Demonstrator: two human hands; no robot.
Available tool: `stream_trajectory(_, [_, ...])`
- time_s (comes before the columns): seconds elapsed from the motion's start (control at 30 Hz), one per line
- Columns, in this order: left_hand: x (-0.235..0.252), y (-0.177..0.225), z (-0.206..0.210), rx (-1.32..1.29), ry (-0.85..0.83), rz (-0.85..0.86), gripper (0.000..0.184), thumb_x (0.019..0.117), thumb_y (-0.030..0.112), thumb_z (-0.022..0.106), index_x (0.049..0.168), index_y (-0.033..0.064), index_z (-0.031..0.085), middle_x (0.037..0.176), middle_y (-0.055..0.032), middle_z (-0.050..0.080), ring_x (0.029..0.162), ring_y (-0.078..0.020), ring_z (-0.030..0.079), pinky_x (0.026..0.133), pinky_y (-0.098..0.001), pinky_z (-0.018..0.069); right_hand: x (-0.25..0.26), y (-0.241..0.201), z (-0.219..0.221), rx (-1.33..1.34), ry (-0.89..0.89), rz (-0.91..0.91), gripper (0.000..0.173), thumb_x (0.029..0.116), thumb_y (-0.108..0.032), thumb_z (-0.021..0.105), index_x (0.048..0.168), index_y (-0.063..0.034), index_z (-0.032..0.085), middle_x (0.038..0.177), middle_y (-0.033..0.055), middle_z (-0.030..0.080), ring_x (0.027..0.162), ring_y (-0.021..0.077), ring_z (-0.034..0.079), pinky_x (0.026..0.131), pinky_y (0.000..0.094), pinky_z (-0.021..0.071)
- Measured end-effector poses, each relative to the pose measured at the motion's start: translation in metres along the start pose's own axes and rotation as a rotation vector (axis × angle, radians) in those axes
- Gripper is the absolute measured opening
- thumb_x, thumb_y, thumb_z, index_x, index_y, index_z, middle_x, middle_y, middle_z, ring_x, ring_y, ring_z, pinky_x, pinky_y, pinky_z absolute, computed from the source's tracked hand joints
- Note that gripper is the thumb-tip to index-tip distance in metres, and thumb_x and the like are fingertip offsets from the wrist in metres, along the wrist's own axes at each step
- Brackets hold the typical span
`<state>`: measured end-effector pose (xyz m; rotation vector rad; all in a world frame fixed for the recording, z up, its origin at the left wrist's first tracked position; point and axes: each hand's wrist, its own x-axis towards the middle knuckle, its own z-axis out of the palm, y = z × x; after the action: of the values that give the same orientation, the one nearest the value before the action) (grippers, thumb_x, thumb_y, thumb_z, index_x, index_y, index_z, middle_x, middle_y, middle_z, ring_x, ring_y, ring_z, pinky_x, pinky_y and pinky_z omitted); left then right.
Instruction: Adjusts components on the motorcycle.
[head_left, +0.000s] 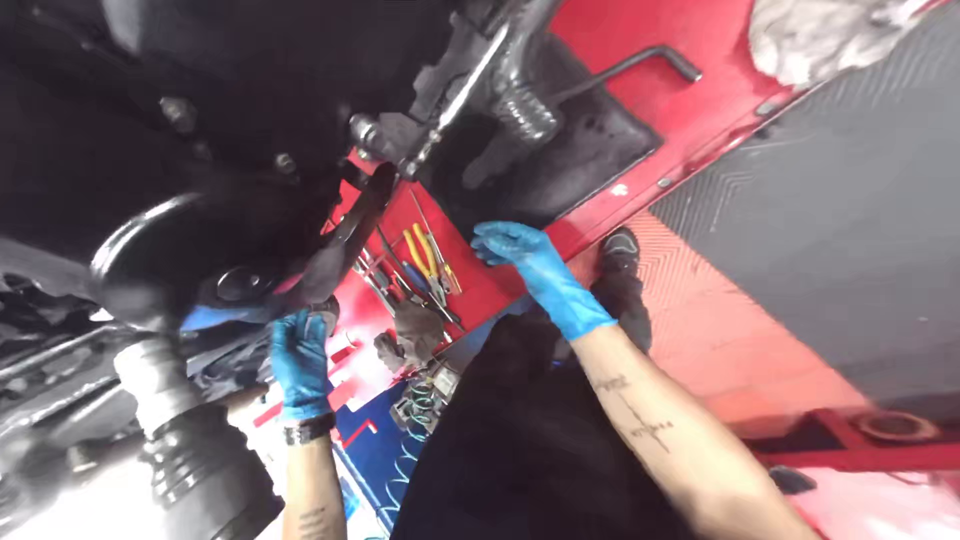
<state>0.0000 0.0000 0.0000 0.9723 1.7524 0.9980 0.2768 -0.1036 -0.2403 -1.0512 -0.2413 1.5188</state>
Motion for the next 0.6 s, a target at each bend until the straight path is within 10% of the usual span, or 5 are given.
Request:
stream_trajectory(0.13, [-0.017, -0.100, -0.033, 0.499, -0.222, -0.089, 0.037, 0.1091, 0.018, 0.042, 0.137, -0.0029, 0.054, 0.128, -0.0135, 0.066, 0.107, -0.0175, 0.066, 0.094, -0.0346, 0.0548, -0.013, 0.027, 0.021, -0.079, -0.017, 0.095, 0.025, 0.1021, -0.015, 0.062, 0.122, -0.0023, 0.069, 0.105, 0.0079, 0.075, 0.089, 0.0146, 0.072, 0.082, 0.0319, 0.0606])
stream_trajectory(0.3, [0.018, -0.224, -0.040, 1.060, -0.275, -0.125, 0.076, 0.0942, 0.038, 0.073, 0.156, 0.0066, 0.040, 0.152, -0.0189, 0.052, 0.136, -0.0321, 0.055, 0.113, -0.0536, 0.0446, -0.015, 0.077, 0.054, -0.450, -0.055, 0.178, 0.026, 0.0995, -0.024, 0.066, 0.120, -0.0088, 0.072, 0.108, 0.0058, 0.075, 0.095, 0.0141, 0.072, 0.090, 0.0368, 0.0595])
stream_trajectory(0.4, [0.022, -0.225, -0.044, 1.231, -0.213, -0.074, 0.045, 0.1008, 0.031, 0.064, 0.138, 0.0068, 0.063, 0.134, -0.0180, 0.066, 0.129, -0.0341, 0.060, 0.112, -0.0560, 0.0444, -0.018, 0.095, 0.061, -0.652, -0.009, 0.205, 0.027, 0.0992, -0.028, 0.064, 0.119, -0.0115, 0.073, 0.110, 0.0055, 0.074, 0.100, 0.0164, 0.071, 0.095, 0.0423, 0.0566])
stream_trajectory(0.6, [0.026, -0.201, -0.129, 1.149, 0.008, -0.109, 0.039, 0.1014, 0.027, 0.065, 0.130, 0.0007, 0.065, 0.124, -0.0228, 0.068, 0.120, -0.0365, 0.064, 0.106, -0.0573, 0.0472, -0.022, 0.111, 0.077, -0.990, 0.081, 0.275, 0.029, 0.0971, -0.035, 0.063, 0.111, -0.0127, 0.075, 0.109, 0.0101, 0.074, 0.105, 0.0286, 0.070, 0.093, 0.0559, 0.0529])
